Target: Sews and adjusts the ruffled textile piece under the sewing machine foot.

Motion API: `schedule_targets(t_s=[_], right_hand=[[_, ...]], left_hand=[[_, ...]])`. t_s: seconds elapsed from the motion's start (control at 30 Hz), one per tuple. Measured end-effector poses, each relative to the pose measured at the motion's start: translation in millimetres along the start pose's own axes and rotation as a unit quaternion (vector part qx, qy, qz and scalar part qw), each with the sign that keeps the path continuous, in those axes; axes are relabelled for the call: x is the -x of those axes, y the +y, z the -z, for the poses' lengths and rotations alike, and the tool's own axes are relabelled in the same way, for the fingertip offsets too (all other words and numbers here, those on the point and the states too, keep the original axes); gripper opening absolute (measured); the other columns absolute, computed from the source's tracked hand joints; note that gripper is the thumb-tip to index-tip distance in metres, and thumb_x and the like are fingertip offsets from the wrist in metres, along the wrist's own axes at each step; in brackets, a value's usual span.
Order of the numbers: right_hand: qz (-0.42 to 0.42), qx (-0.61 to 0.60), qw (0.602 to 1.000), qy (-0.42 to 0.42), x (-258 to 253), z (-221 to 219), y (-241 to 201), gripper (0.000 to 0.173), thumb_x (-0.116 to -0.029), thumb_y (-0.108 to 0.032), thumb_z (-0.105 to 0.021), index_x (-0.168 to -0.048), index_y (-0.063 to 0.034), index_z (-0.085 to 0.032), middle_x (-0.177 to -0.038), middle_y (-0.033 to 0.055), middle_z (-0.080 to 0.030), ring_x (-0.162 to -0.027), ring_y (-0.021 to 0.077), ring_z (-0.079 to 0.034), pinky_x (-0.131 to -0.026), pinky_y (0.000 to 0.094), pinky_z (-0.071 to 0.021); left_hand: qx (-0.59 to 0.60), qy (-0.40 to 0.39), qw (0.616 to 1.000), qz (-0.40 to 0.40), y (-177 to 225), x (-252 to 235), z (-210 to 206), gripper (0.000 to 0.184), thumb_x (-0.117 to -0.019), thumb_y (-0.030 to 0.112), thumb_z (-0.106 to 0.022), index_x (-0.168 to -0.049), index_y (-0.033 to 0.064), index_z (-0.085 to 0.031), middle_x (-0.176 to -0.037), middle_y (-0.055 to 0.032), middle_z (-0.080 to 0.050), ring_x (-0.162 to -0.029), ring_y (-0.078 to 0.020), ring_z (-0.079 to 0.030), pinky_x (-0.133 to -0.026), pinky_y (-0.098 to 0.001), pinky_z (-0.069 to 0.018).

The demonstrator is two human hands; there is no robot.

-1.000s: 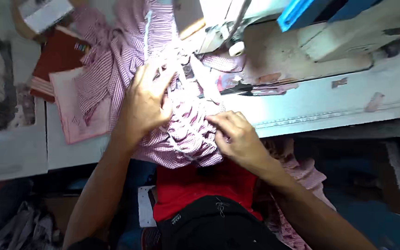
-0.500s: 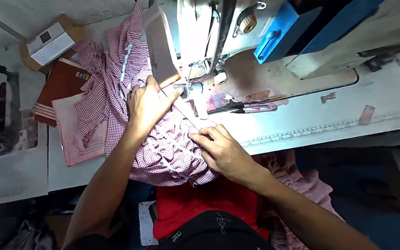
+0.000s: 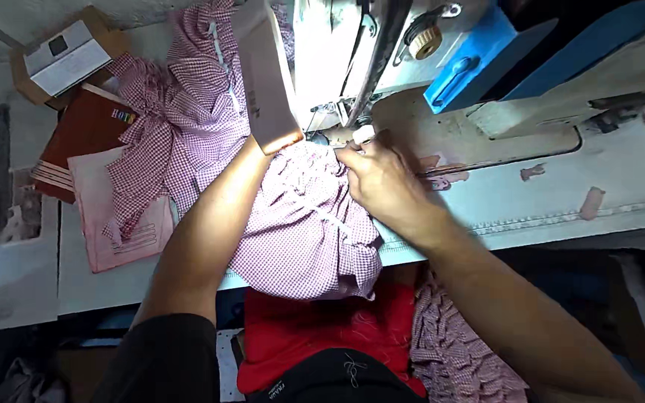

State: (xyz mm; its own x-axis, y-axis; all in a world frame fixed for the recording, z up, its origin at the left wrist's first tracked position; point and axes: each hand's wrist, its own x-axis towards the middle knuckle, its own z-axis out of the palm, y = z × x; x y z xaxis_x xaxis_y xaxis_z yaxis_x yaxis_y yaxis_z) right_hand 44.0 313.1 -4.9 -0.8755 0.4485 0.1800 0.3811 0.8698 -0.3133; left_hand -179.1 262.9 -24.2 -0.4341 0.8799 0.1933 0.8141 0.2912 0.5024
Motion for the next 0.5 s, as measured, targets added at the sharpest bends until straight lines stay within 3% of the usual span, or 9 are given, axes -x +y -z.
schedule_targets(t_s=[0.07,0.17,0.23,0.27,0.33,0.4,0.43,0.5], right_hand=[[0.004,-0.009,1.000,-0.024,3,6,-5,0.029,-0.0948,0.001,-0.059,-0.120,-0.0069,-0.072,-0.113,0.0217,-0.064,-0.107,0.0438,-0.061,-0.084,0.0555,-0.0530],[0.035,-0.026,0.999,-0.031,17,10,-9,0.039,-0.0920,-0.002,-0.061,-0.131,-0.0046,-0.066,-0.111,0.0212,-0.064,-0.104,0.0409,-0.062,-0.084,0.0520,-0.0536],[0.041,-0.040,0.998,-0.030,28,7,-11,0.047,-0.0924,-0.006,-0.060,-0.139,-0.0071,-0.063,-0.108,0.0192,-0.063,-0.100,0.0375,-0.062,-0.082,0.0486,-0.0535],[0.045,-0.050,0.997,-0.030,31,4,-11,0.047,-0.0924,-0.006,-0.060,-0.139,-0.0069,-0.062,-0.109,0.0193,-0.062,-0.100,0.0374,-0.061,-0.082,0.0485,-0.0532],[0.058,-0.055,0.996,-0.034,31,0,-11,0.045,-0.0930,-0.006,-0.059,-0.138,-0.0057,-0.063,-0.119,0.0203,-0.060,-0.104,0.0386,-0.060,-0.085,0.0492,-0.0533],[0.070,-0.045,0.996,-0.044,30,0,-10,0.046,-0.0934,-0.007,-0.058,-0.139,-0.0047,-0.062,-0.133,0.0206,-0.059,-0.112,0.0404,-0.059,-0.092,0.0496,-0.0526],[0.076,-0.031,0.995,-0.053,29,1,-10,0.047,-0.0936,-0.007,-0.058,-0.140,-0.0050,-0.062,-0.135,0.0204,-0.058,-0.114,0.0405,-0.058,-0.093,0.0495,-0.0521],[0.070,0.018,0.994,-0.078,27,7,-11,0.046,-0.0956,-0.004,-0.060,-0.141,-0.0069,-0.061,-0.134,0.0197,-0.058,-0.113,0.0407,-0.057,-0.089,0.0494,-0.0525]], left_hand=[[-0.007,0.040,0.999,-0.019,-1,2,-1,0.053,-0.0848,0.027,-0.078,-0.124,-0.0055,-0.065,-0.125,-0.0255,-0.066,-0.125,-0.0353,-0.058,-0.110,-0.0471,-0.0402],[-0.106,0.083,0.991,-0.019,-24,4,7,0.060,-0.0829,0.041,-0.072,-0.128,0.0021,-0.064,-0.128,-0.0206,-0.067,-0.128,-0.0375,-0.058,-0.110,-0.0584,-0.0381],[-0.068,0.066,0.995,-0.035,-44,26,20,0.051,-0.0880,0.033,-0.067,-0.127,0.0015,-0.059,-0.116,-0.0182,-0.067,-0.116,-0.0333,-0.062,-0.108,-0.0538,-0.0428],[-0.035,0.045,0.996,-0.063,-48,40,29,0.044,-0.0942,0.035,-0.064,-0.124,0.0032,-0.059,-0.118,-0.0185,-0.063,-0.116,-0.0329,-0.059,-0.106,-0.0513,-0.0443],[0.018,-0.006,0.992,-0.122,-50,62,42,0.038,-0.0977,0.036,-0.060,-0.128,0.0156,-0.070,-0.135,-0.0147,-0.057,-0.132,-0.0311,-0.049,-0.114,-0.0488,-0.0385],[0.009,-0.060,0.985,-0.159,-45,73,46,0.032,-0.1008,0.043,-0.058,-0.125,0.0293,-0.075,-0.142,-0.0037,-0.060,-0.143,-0.0262,-0.044,-0.123,-0.0558,-0.0270],[0.002,-0.062,0.985,-0.162,-44,75,44,0.029,-0.1004,0.045,-0.060,-0.119,0.0311,-0.077,-0.135,0.0015,-0.065,-0.138,-0.0227,-0.050,-0.122,-0.0583,-0.0264],[-0.001,-0.031,0.987,-0.157,-45,68,38,0.023,-0.0984,0.040,-0.065,-0.107,0.0244,-0.080,-0.114,0.0007,-0.072,-0.123,-0.0217,-0.060,-0.117,-0.0555,-0.0344]])
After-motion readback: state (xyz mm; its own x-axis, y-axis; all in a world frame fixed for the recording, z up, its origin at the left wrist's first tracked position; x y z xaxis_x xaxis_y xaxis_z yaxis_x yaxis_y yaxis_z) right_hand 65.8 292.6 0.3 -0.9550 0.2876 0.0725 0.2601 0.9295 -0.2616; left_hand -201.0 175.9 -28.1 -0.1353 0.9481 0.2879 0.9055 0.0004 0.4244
